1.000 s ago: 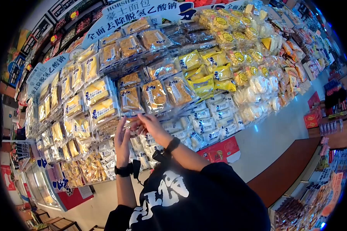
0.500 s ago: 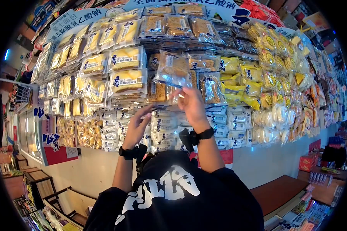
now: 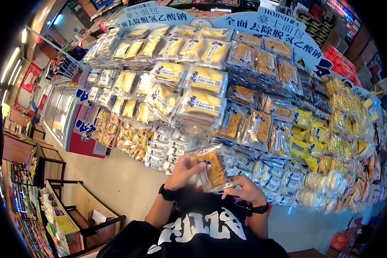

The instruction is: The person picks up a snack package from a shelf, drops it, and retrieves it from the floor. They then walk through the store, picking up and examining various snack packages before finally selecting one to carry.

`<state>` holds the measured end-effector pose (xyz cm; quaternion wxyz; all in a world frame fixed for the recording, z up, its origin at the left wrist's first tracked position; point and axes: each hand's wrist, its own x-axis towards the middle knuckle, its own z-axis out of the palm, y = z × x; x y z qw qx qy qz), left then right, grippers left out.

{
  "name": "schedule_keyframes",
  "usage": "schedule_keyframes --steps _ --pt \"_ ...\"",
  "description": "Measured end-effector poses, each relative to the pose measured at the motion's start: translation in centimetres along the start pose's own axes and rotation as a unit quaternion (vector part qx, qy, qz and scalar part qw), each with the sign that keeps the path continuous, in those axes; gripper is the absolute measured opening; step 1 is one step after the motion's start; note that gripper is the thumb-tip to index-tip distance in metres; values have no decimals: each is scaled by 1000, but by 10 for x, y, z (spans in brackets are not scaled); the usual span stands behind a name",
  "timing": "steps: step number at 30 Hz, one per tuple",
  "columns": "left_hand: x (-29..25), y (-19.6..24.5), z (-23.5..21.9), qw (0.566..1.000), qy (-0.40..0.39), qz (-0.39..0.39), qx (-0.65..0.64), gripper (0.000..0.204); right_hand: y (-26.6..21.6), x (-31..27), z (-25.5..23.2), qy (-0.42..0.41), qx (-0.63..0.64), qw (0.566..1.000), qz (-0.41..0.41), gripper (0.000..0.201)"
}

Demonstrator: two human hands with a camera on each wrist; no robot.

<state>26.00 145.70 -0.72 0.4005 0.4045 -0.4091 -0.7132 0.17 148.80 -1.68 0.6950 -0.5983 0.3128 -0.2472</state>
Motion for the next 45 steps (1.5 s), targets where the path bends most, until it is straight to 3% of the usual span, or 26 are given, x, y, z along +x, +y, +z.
schedule_keyframes --steps 4,7,8,9,11,13,14,15,17,20,23,24,27,28,32,36,41,45 --pt "-12 14 -4 999 21 41 22 38 -2 2 -2 84 -2 996 5 20" --pt "-14 7 -17 988 48 84 118 35 8 9 -2 204 85 975 -28 15" --pt "-18 11 -15 991 60 55 107 31 8 16 2 259 117 956 -76 11" --pt "-21 11 -23 981 33 27 192 34 4 21 2 250 122 956 -89 13" --pt "-29 -3 -32 974 7 -29 225 38 -2 25 -1 232 133 957 -114 18" --pt "-40 -20 -31 982 -4 -9 189 35 -3 28 7 173 132 969 -118 33" --pt "-47 -23 -30 988 -25 -31 148 34 -5 29 13 172 75 975 -121 46" --pt "-52 -18 -33 975 -82 -64 196 35 0 25 15 157 24 984 -82 56" --pt "-67 -17 -31 973 -89 -105 186 31 -9 22 32 188 -20 973 -132 56" --pt "-82 -19 -25 982 -89 -96 136 20 7 5 32 59 -114 984 127 55" --pt "-91 -27 -36 974 -112 -106 164 19 22 2 50 81 -90 993 1 54" --pt "-95 -21 -35 968 -127 -102 192 20 20 2 49 49 -151 985 63 52" --pt "-110 -21 -30 983 -102 -104 111 25 -4 2 58 14 -111 993 37 51" --pt "-113 -27 -39 981 -121 -111 103 30 3 8 63 -23 -36 999 4 50" --pt "-128 -24 -47 975 -107 -180 68 43 8 21 74 -81 -24 996 -9 49" --pt "-132 -34 -53 982 -92 -125 104 50 -5 21 77 -89 -15 996 5 48" --pt "-124 -44 -66 966 -117 -191 131 41 8 25 71 -83 7 996 20 47" --pt "-108 -16 -37 928 -115 -288 206 37 27 21 68 12 -202 977 74 57"
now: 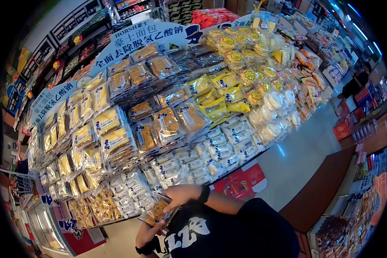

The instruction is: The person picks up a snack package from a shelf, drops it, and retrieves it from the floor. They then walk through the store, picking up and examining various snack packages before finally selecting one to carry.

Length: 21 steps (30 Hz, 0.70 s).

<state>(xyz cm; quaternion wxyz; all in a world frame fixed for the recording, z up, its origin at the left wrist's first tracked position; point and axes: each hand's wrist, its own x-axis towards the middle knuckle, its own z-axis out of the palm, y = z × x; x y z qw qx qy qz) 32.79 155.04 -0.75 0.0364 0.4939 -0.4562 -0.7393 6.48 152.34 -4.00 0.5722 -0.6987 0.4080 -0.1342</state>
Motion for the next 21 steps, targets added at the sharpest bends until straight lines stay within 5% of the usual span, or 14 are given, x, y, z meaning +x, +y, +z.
schedule_keyframes --steps 1,4,7,11,17,21 --pt "4 0 1 1000 14 14 25 37 4 3 2 -21 -62 995 70 64" --pt "10 6 -2 997 -8 3 75 35 14 -3 14 81 -74 994 -4 62" --pt "12 5 -4 997 -33 6 69 33 9 -8 6 -4 -44 997 70 67" --pt "14 -8 -11 993 -109 4 51 40 -9 -23 -5 -56 81 995 -8 66" --pt "12 -13 -12 992 -62 -35 101 40 7 0 3 -78 116 990 -25 61" --pt "-3 -29 -19 995 3 22 99 38 -7 28 -2 -153 46 987 7 53"
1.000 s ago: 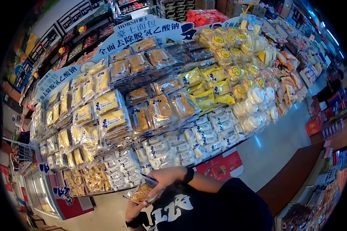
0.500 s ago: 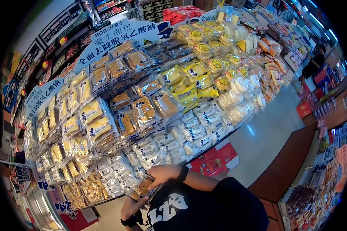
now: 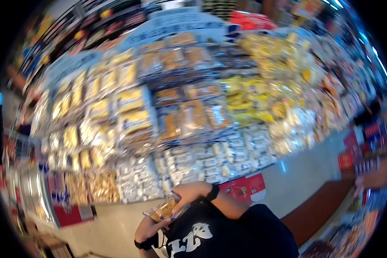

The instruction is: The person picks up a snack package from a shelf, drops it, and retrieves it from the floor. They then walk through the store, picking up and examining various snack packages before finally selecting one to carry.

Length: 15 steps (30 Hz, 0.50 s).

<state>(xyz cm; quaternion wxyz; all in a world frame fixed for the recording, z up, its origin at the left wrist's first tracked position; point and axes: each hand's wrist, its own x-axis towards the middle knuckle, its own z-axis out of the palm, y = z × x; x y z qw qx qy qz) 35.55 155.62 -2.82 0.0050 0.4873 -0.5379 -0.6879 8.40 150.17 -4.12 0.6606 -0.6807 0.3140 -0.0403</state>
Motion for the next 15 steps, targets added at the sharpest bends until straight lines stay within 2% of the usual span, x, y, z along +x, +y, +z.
schedule_keyframes --steps 1,3,4,5,6,7,8,9,11,12,14,15 --pt "-11 9 2 999 40 -1 -21 37 1 12 3 -13 9 1000 -5 49" --pt "-18 -21 1 995 98 5 -31 41 3 43 6 -48 17 998 -22 44" --pt "-22 -33 0 991 122 42 -24 44 -2 58 10 -50 9 999 -10 43" --pt "-34 -33 -2 990 134 36 -35 48 -9 72 13 -53 -4 999 3 42" --pt "-46 -33 -4 988 146 30 -46 52 -28 85 15 -74 -33 997 14 41" --pt "-61 -28 -11 989 144 -24 -33 55 -46 99 17 -90 -62 994 26 41" --pt "-70 -41 -15 987 153 -24 -38 54 -52 115 27 -84 -24 996 -24 42" --pt "-77 -59 -21 987 157 -21 -39 54 -57 132 35 -99 -38 994 -12 42" --pt "-88 -100 -29 978 206 -13 -44 52 -91 163 45 -131 -142 980 42 42" --pt "-96 -114 -35 973 225 -7 -41 52 -100 182 53 -140 -136 980 25 42" --pt "-130 -111 -55 958 286 13 -35 50 -111 216 75 -156 -126 980 -8 43" --pt "-151 -109 -64 946 323 19 -35 50 -117 230 85 -161 -100 982 4 42"
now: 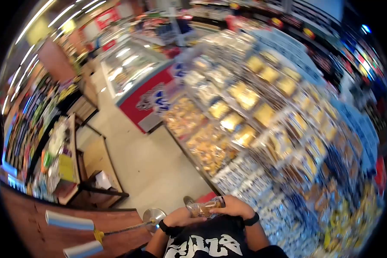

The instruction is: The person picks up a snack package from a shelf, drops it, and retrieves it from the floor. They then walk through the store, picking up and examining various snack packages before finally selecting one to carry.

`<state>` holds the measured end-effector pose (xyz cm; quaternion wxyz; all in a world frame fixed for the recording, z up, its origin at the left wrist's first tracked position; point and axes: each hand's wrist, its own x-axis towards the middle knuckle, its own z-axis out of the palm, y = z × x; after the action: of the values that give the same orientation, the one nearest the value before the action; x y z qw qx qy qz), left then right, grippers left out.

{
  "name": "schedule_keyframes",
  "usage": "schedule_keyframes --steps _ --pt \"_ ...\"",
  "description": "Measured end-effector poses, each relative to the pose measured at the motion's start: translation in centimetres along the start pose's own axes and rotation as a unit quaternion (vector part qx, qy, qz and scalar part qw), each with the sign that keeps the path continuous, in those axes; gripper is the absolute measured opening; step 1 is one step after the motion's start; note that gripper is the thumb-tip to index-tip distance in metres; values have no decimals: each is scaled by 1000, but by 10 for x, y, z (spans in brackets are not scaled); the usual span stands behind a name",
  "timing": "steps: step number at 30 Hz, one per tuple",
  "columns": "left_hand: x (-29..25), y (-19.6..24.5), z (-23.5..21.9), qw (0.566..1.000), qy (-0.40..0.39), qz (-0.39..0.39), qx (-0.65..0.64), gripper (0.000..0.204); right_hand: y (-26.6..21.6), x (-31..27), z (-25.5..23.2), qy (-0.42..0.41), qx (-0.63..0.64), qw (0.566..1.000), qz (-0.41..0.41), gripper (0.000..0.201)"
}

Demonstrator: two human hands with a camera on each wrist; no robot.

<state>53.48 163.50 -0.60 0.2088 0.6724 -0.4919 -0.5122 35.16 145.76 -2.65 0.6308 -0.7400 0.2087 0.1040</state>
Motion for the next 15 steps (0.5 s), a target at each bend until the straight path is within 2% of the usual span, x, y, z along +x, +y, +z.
schedule_keyframes --steps 2,3,6,8,10,11,14,15 --pt "-21 3 -45 999 3 -19 -40 50 -24 41 7 -39 44 998 9 42" --pt "-33 -2 -61 998 7 -29 -64 50 -55 56 10 -56 42 997 -27 39" --pt "-46 -55 -92 994 50 -11 -95 54 -66 119 25 -103 14 995 7 36" --pt "-55 -87 -113 989 75 -47 -115 57 -110 155 35 -128 -24 991 -15 37" --pt "-67 -116 -133 984 112 -83 -108 59 -131 191 50 -142 -69 987 -25 36" --pt "-76 -129 -149 984 108 -111 -89 62 -128 212 56 -150 -40 987 -43 36" --pt "-94 -191 -171 973 203 -81 -75 63 -164 265 73 -202 -49 978 -32 36" --pt "-114 -184 -194 972 196 -113 -63 63 -166 286 80 -209 -59 973 -78 39"
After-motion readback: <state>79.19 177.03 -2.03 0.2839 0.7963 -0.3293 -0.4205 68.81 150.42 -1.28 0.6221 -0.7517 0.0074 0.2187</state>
